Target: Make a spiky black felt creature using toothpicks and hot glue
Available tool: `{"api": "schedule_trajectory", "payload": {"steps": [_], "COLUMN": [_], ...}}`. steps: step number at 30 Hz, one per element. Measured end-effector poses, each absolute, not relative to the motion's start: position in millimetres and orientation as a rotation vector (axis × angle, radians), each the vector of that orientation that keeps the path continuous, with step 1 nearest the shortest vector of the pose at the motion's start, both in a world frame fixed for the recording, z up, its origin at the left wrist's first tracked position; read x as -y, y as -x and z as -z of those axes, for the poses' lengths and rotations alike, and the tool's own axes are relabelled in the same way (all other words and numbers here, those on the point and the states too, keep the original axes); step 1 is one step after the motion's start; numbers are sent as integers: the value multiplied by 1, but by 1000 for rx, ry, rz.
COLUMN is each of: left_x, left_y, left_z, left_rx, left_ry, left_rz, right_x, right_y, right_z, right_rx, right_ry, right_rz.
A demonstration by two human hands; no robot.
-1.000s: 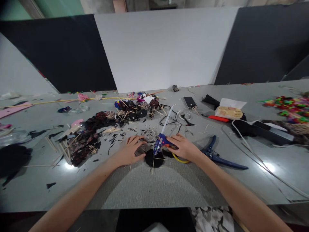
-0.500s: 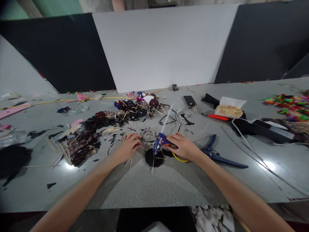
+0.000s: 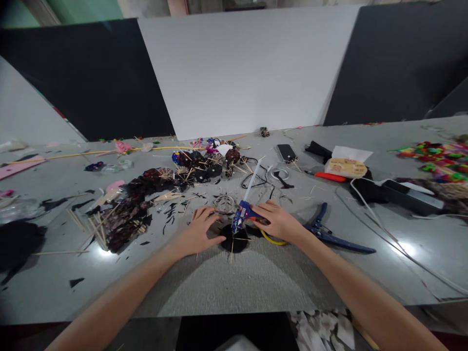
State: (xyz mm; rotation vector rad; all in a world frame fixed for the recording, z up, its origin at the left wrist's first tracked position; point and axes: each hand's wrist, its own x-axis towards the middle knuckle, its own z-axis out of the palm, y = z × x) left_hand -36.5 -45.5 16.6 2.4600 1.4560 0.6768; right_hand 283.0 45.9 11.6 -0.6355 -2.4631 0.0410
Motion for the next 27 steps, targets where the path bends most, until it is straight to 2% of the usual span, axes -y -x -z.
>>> {"api": "schedule_trajectory", "payload": {"steps": [27], "left_x": [45], "left_y": [40], "left_z": [-20], "left_rx": [-1387], "left_ry": [-2405], "left_rz": [-592], "right_x": [-46], "right_y": [-282], "right_z": [-8], "right_rx": [2466], "right_ry": [600], "right_rz": [40]}}
